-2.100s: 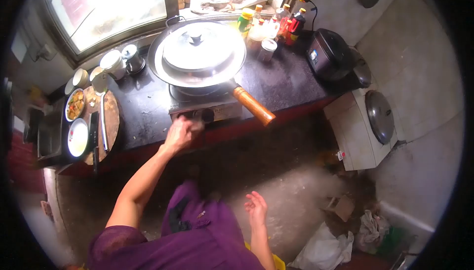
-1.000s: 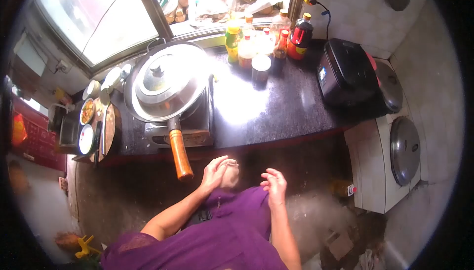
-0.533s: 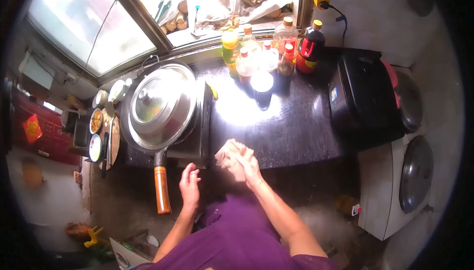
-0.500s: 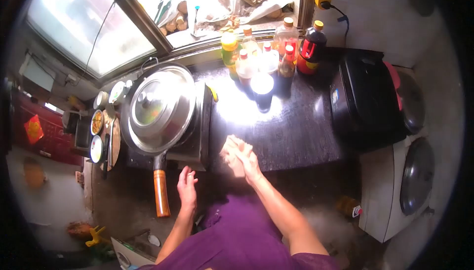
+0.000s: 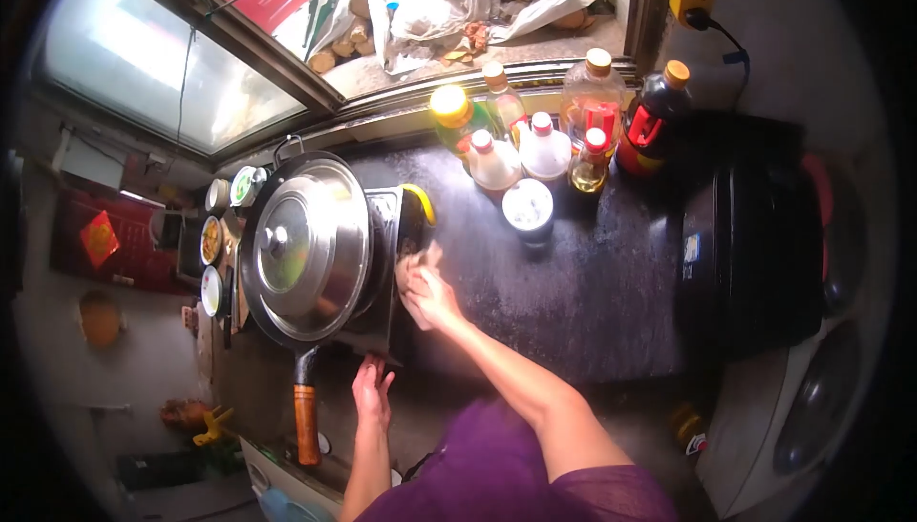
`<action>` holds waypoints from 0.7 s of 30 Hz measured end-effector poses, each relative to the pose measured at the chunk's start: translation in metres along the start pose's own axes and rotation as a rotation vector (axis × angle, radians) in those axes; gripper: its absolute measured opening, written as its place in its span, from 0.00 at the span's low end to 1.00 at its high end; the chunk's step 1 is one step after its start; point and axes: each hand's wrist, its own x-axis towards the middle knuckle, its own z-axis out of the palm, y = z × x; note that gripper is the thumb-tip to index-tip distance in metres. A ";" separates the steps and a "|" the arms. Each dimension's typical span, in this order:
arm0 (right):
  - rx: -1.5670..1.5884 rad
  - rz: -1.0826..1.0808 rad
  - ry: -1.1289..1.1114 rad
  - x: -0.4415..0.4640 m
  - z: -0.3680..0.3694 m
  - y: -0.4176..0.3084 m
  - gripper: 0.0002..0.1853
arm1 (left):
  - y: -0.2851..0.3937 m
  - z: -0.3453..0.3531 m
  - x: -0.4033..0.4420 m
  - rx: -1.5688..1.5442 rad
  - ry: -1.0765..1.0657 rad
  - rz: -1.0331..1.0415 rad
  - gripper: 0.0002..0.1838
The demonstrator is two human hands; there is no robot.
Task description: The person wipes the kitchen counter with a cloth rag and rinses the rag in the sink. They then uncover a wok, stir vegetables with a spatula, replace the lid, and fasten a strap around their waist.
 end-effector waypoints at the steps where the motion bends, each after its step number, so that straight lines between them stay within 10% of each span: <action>1: 0.056 0.052 -0.014 -0.005 -0.009 -0.005 0.25 | 0.001 -0.001 0.000 0.009 -0.004 -0.005 0.30; 18: -0.653 -0.255 0.100 0.235 -0.010 -0.091 0.07 | 0.008 0.000 0.000 -0.057 0.074 -0.063 0.27; 21: -0.655 -0.212 -0.355 0.239 -0.008 -0.084 0.10 | 0.002 -0.001 -0.001 -0.099 0.075 -0.040 0.27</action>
